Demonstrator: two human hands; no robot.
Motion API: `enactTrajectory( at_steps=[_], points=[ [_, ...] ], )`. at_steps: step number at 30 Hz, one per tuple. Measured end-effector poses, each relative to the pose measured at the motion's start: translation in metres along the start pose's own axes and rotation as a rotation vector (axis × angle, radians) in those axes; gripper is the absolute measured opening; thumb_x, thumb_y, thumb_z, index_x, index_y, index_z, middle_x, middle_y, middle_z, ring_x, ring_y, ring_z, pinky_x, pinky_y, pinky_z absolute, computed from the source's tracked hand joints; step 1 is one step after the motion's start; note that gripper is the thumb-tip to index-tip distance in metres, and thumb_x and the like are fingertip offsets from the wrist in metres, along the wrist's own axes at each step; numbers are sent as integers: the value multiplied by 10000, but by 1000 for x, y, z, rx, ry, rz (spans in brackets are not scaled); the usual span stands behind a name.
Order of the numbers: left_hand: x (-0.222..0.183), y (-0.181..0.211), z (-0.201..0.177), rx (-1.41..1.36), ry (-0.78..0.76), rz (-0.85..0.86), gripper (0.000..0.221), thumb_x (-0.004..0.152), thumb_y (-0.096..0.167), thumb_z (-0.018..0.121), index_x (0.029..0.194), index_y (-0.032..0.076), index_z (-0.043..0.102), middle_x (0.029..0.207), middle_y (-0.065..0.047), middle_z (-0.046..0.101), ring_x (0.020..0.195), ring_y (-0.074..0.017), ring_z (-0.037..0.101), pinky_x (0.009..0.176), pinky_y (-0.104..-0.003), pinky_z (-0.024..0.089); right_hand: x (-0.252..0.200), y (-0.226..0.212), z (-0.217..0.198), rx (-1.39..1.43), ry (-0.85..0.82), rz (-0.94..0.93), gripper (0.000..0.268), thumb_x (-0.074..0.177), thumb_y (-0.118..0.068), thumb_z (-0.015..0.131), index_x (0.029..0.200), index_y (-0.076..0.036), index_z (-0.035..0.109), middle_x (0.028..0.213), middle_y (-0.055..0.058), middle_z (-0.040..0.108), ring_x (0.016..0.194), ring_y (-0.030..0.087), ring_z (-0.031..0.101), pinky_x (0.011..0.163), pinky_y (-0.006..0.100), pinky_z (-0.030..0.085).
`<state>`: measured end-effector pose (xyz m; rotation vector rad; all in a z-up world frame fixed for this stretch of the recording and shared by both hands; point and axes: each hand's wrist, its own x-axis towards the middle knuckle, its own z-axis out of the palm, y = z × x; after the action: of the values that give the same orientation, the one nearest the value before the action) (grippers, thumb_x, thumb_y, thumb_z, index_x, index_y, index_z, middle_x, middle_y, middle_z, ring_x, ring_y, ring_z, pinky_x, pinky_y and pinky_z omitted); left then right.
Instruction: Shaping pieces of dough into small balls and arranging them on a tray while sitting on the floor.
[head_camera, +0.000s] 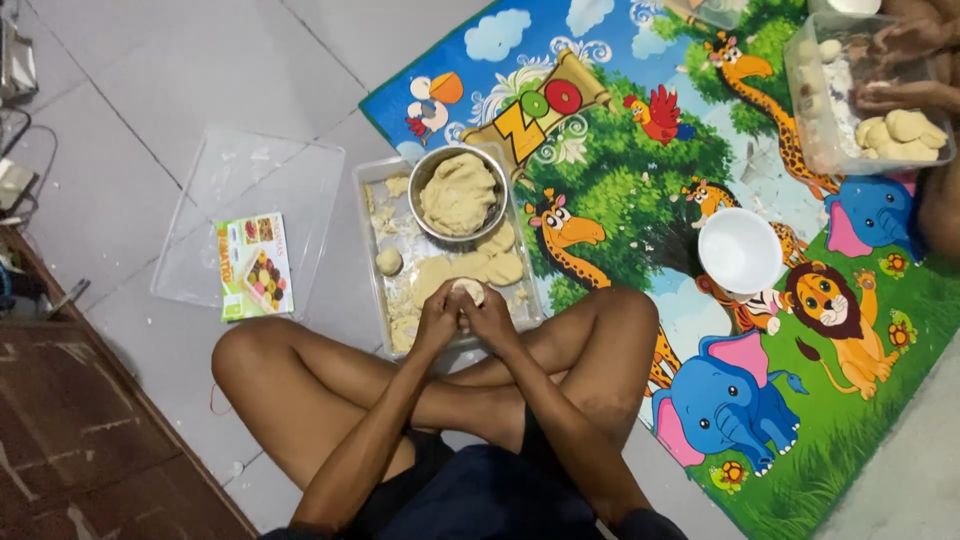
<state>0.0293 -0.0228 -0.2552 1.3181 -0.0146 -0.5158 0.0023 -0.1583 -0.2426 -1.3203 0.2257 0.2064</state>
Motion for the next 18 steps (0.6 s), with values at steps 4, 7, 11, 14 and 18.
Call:
enactTrajectory(
  at_steps=[4,7,11,14,18],
  points=[
    [-2,-4,6,84,218,-56,309,1076,168,455,1242,117,712,684,-86,596,497,-138,567,499,-289,533,-12,-28,32,-588,348,-165,367,989,-337,662,886,11,718,682,251,686,704,377,711,587,464,553],
    [1,3,8,30,210,-121,323,1069,155,461,1293,123,691,761,-81,601,599,-132,581,580,-294,552,-14,-30,33,-665,393,-204,331,960,-284,685,912,43,700,812,333,669,868,524,665,731,586,524],
    [13,0,-4,-398,119,-341,401,1102,241,451,1476,104,498,1188,-242,648,1029,-415,701,954,-588,551,2,-9,2,-100,115,184,456,1074,-350,507,1391,-23,516,966,215,715,858,297,751,786,412,618],
    [15,12,-25,-499,127,-462,456,1059,465,472,1192,51,611,939,-200,741,784,-306,772,736,-427,669,-11,-43,4,53,-158,235,966,975,-777,310,1547,-1,371,1377,241,522,1060,323,683,740,535,655],
    [-1,38,-12,-336,14,-384,574,1033,600,459,1140,83,684,1008,-168,733,930,-309,749,829,-486,650,-10,-30,3,71,-161,223,558,1080,-279,464,1555,-9,349,1275,170,554,807,143,634,686,458,683]
  ],
)
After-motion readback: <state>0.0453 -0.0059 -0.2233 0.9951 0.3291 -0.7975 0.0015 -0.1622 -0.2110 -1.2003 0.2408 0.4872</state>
